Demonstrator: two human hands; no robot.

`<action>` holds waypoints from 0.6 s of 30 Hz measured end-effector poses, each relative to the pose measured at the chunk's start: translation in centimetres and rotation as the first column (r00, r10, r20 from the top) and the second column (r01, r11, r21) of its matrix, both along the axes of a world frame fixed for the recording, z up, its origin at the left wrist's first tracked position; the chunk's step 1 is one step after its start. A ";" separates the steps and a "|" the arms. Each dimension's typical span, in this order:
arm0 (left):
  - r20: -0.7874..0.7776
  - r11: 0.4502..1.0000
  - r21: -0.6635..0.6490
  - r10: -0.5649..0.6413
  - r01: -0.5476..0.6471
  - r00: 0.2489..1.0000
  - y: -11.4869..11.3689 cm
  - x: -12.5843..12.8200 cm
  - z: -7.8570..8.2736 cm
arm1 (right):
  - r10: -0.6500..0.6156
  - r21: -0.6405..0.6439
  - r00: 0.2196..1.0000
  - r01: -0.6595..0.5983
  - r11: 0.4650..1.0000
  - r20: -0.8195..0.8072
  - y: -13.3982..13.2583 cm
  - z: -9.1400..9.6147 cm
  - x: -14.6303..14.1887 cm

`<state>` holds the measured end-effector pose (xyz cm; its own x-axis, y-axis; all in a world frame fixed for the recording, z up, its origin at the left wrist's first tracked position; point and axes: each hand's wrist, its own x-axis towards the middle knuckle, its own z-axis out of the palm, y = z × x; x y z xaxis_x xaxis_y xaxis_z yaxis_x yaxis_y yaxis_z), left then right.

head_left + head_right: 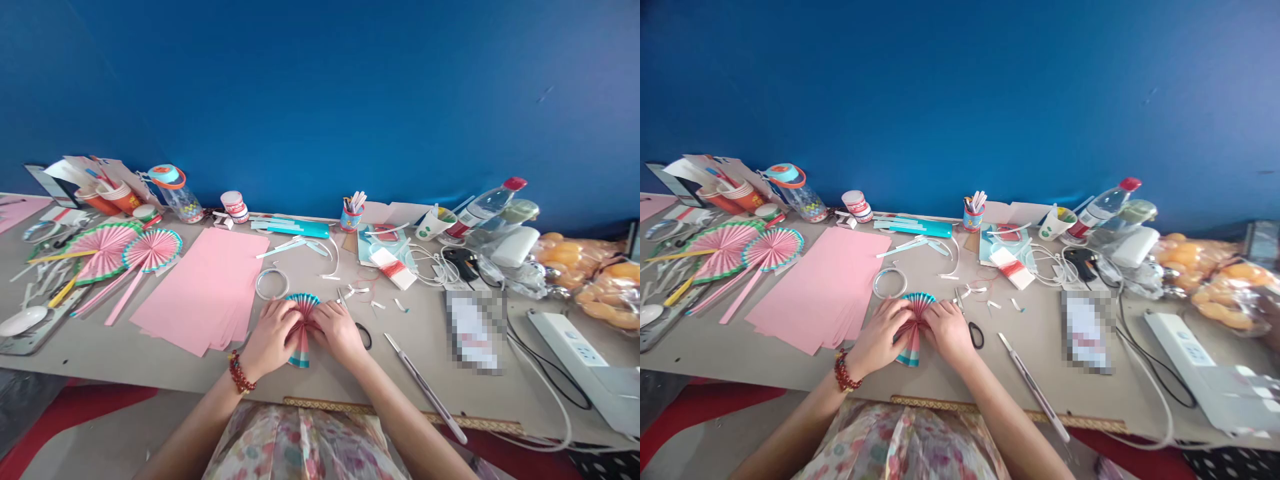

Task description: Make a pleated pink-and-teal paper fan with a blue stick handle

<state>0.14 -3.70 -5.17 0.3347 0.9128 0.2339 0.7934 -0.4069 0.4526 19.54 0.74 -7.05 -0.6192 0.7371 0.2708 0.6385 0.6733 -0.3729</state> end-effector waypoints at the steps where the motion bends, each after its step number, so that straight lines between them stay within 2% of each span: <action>1: 0.003 1.000 -0.003 -0.004 0.004 1.000 0.0 0.0 0.0 | 0.000 0.002 1.000 0.000 1.000 -0.008 0.0 -0.1 0.0; 10: 0.048 0.998 0.013 0.062 -0.062 0.997 -0.3 0.0 -0.5 | 0.002 0.036 1.000 -0.001 0.999 -0.017 0.0 -0.3 0.0; 18: -0.017 0.996 0.058 0.072 -0.071 0.997 -1.0 0.4 0.1 | -0.037 0.047 0.999 0.039 0.998 -0.038 -0.7 0.4 -0.6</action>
